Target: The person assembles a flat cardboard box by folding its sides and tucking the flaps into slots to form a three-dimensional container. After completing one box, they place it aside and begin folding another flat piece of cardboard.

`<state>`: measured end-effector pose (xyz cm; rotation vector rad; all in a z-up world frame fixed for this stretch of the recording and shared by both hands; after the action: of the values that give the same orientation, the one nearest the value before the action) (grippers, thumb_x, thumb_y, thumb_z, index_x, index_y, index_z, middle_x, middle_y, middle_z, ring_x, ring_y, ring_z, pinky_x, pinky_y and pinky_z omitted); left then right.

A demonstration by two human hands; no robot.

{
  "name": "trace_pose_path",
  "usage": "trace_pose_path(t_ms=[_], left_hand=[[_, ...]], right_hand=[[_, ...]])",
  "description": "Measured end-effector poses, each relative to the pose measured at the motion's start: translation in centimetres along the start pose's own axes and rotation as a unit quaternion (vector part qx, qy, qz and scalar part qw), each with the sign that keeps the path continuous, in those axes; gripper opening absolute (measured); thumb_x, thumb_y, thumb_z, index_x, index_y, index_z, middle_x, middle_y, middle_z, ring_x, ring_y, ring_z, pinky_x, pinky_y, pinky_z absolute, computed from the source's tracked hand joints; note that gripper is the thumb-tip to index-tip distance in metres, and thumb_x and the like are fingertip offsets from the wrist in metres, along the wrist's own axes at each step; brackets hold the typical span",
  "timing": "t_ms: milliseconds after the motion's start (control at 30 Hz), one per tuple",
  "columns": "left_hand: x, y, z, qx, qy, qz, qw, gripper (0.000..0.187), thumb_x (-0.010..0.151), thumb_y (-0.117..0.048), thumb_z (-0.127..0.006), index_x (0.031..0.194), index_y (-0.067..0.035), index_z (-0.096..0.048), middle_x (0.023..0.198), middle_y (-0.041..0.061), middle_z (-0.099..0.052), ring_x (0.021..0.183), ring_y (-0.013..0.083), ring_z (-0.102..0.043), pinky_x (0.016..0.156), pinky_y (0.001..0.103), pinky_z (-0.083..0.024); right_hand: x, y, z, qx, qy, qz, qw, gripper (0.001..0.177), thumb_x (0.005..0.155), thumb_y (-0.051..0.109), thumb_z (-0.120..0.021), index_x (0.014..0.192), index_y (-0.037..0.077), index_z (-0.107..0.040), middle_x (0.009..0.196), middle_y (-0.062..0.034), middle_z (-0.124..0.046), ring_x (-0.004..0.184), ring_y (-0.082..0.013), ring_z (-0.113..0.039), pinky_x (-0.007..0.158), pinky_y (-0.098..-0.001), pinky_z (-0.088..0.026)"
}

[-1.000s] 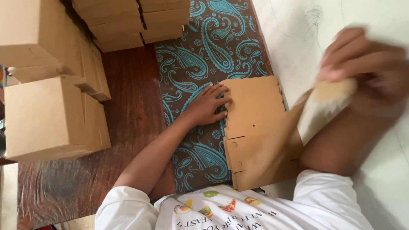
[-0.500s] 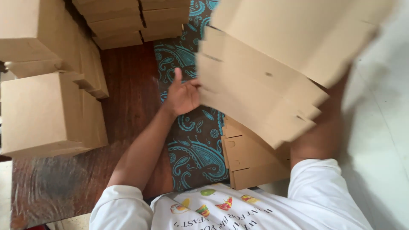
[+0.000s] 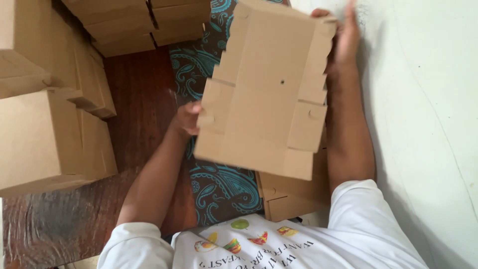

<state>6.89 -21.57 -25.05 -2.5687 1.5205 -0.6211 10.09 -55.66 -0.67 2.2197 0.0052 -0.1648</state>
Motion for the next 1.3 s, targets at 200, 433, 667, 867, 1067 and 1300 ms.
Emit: trace_pose_path(t_ms=[200,433,667,867,1067,1300], left_hand=[[1.5,-2.7,-12.4,0.256,-0.053,0.086,0.961,0.109,0.081,-0.079,-0.063,0.153,0.0,-0.043,0.154,0.019,-0.05,0.141,0.0342,-0.051,0.116,0.057,-0.042],[1.0,-5.4,-15.6,0.628,-0.513,-0.063,0.582,0.045,0.089,-0.016,-0.064,0.133,-0.014,-0.056,0.116,0.005,-0.067,0.103,0.0182,-0.064,0.083,0.032,-0.053],[-1.1,-4.9,-5.9,0.824,-0.459,-0.211,0.255,0.055,0.081,-0.001,-0.071,0.135,-0.003,-0.059,0.135,0.017,-0.036,0.122,0.0396,-0.041,0.103,0.048,-0.047],[0.1,-3.1,-3.5,0.938,-0.319,-0.088,0.107,0.037,0.097,-0.024,-0.063,0.129,-0.008,-0.071,0.149,0.014,-0.058,0.149,0.0327,-0.039,0.121,0.057,-0.019],[0.8,-1.7,-5.5,0.931,-0.326,0.012,0.166,0.059,0.105,-0.04,-0.048,0.152,-0.004,-0.051,0.163,0.017,-0.041,0.154,0.0364,-0.029,0.125,0.055,-0.018],[1.5,-1.1,-5.2,0.923,-0.341,0.058,0.169,0.069,0.102,-0.039,-0.042,0.158,0.0,-0.037,0.169,0.021,-0.027,0.157,0.0394,-0.019,0.127,0.057,-0.009]], right_hand=[[1.0,-4.9,0.1,-0.319,0.043,-0.053,0.945,0.03,0.08,0.022,-0.071,0.109,0.019,-0.068,0.091,-0.0036,-0.07,0.072,-0.0143,-0.068,0.06,-0.0256,-0.053],[2.4,-14.0,-2.8,-0.503,0.187,0.15,0.83,0.027,0.095,0.014,-0.066,0.121,0.012,-0.07,0.127,-0.0067,-0.069,0.12,-0.0208,-0.06,0.1,-0.039,-0.048],[3.8,-19.0,-1.9,-0.499,0.202,0.376,0.754,0.035,0.091,-0.017,-0.064,0.108,0.009,-0.08,0.107,-0.0161,-0.076,0.11,-0.0453,-0.067,0.094,-0.0555,-0.055],[3.1,-19.9,-0.6,-0.732,0.163,0.443,0.491,0.016,0.083,0.013,-0.073,0.091,0.025,-0.079,0.123,0.0008,-0.069,0.128,-0.0281,-0.053,0.099,-0.0444,-0.038],[0.7,-21.6,-2.0,-0.784,0.221,0.329,0.478,0.037,0.09,0.019,-0.054,0.122,0.02,-0.072,0.132,-0.0028,-0.058,0.129,-0.0336,-0.05,0.099,-0.0476,-0.044],[-0.5,-22.4,-2.8,-0.791,0.207,0.334,0.469,0.056,0.086,0.027,-0.049,0.141,0.024,-0.06,0.144,-0.0117,-0.051,0.144,-0.0475,-0.039,0.11,-0.0736,-0.027]])
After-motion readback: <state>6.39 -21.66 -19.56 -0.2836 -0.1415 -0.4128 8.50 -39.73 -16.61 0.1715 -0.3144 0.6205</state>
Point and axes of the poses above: each hand's wrist, its own x-axis towards the middle knuckle, its own z-axis out of the back of the hand, y = z × x, the point moved 1 cm from there along x, towards the middle knuckle
